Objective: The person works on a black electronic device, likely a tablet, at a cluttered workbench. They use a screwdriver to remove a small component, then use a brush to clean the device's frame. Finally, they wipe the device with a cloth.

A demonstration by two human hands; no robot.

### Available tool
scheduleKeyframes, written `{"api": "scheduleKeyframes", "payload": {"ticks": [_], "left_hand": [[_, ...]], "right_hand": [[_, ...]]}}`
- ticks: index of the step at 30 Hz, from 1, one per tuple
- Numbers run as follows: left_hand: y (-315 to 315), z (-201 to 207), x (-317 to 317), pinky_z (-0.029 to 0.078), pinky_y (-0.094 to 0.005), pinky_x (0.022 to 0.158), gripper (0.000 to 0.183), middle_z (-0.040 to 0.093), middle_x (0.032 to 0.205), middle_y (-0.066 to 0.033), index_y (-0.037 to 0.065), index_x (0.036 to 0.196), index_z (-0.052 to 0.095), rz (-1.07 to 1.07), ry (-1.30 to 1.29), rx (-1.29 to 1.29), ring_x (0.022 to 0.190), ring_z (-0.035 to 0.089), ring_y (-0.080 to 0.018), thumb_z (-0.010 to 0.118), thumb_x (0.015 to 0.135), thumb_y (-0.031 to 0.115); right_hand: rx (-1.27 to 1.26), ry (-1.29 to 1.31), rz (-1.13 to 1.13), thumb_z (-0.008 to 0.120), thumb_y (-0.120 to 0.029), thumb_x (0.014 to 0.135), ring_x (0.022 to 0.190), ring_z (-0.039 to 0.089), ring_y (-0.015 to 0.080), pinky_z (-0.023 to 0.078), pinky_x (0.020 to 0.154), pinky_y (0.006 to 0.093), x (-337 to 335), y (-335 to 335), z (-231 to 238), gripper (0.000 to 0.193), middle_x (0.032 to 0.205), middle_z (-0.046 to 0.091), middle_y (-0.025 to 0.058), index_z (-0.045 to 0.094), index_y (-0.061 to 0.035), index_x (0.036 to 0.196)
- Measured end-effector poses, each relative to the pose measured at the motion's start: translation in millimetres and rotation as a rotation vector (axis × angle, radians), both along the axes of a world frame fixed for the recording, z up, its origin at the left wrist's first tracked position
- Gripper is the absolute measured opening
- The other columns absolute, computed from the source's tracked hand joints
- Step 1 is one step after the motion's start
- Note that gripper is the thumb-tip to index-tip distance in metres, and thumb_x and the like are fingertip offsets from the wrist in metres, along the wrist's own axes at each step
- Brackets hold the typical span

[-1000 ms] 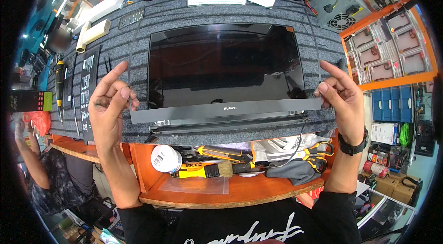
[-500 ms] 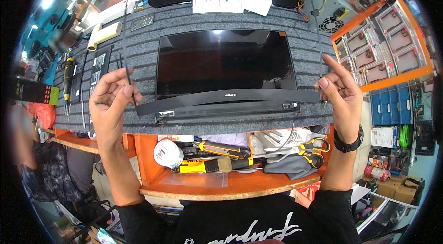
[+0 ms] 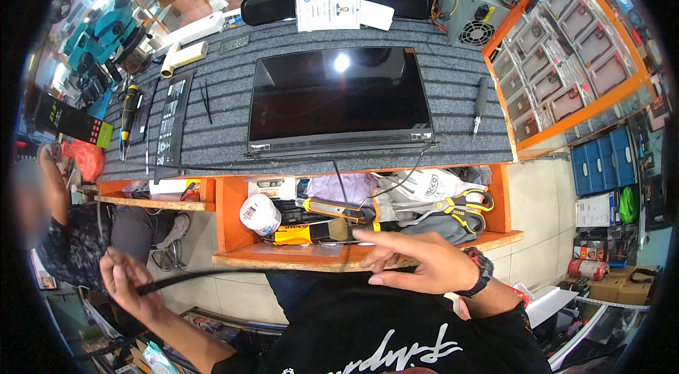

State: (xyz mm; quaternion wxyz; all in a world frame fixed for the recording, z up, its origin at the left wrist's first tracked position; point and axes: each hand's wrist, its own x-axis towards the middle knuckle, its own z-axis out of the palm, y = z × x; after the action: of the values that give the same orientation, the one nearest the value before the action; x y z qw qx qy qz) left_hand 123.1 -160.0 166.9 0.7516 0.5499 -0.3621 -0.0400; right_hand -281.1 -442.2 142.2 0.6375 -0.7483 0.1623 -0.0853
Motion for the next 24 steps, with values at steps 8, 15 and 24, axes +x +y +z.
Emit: {"api": "scheduleKeyframes", "payload": {"ticks": [8, 15, 24], "left_hand": [[65.9, 8.6, 47.4, 0.04, -0.0203, 0.043, 0.026, 0.047, 0.08, -0.0043, 0.001, 0.094, 0.051, -0.008, -0.034, 0.434, 0.05, 0.045, -0.0078, 0.066, 0.102, 0.021], [59.8, -15.4, 99.0, 0.044, -0.0193, 0.042, 0.036, 0.043, 0.077, -0.0027, 0.006, 0.085, 0.045, -0.225, 0.236, 0.319, 0.05, 0.042, -0.0087, 0.076, 0.096, 0.021], [60.3, -37.2, 122.2, 0.044, -0.018, 0.04, 0.038, 0.044, 0.075, -0.0027, 0.008, 0.084, 0.043, -0.331, 0.409, 0.261, 0.05, 0.042, -0.0084, 0.079, 0.092, 0.015]], "right_hand": [[-0.339, -0.082, -0.008, 0.077, -0.01, 0.091, 0.085, 0.076, 0.0237, 0.059, 0.076, 0.0341, -29.7, -102.1, 27.6, 0.032, 0.096, 0.078, 0.0138, 0.075, 0.0006, 0.121], [-0.251, 0.005, -0.342, 0.063, -0.014, 0.105, 0.081, 0.064, 0.0079, 0.053, 0.075, 0.0222, 72.5, -248.4, 27.5, 0.025, 0.099, 0.072, 0.0054, 0.07, -0.0026, 0.126], [-0.278, -0.078, -0.479, 0.059, -0.014, 0.105, 0.071, 0.062, 0.0061, 0.044, 0.064, 0.0198, 58.7, -249.4, 21.1, 0.025, 0.082, 0.07, 0.0029, 0.07, 0.0, 0.123]]}}
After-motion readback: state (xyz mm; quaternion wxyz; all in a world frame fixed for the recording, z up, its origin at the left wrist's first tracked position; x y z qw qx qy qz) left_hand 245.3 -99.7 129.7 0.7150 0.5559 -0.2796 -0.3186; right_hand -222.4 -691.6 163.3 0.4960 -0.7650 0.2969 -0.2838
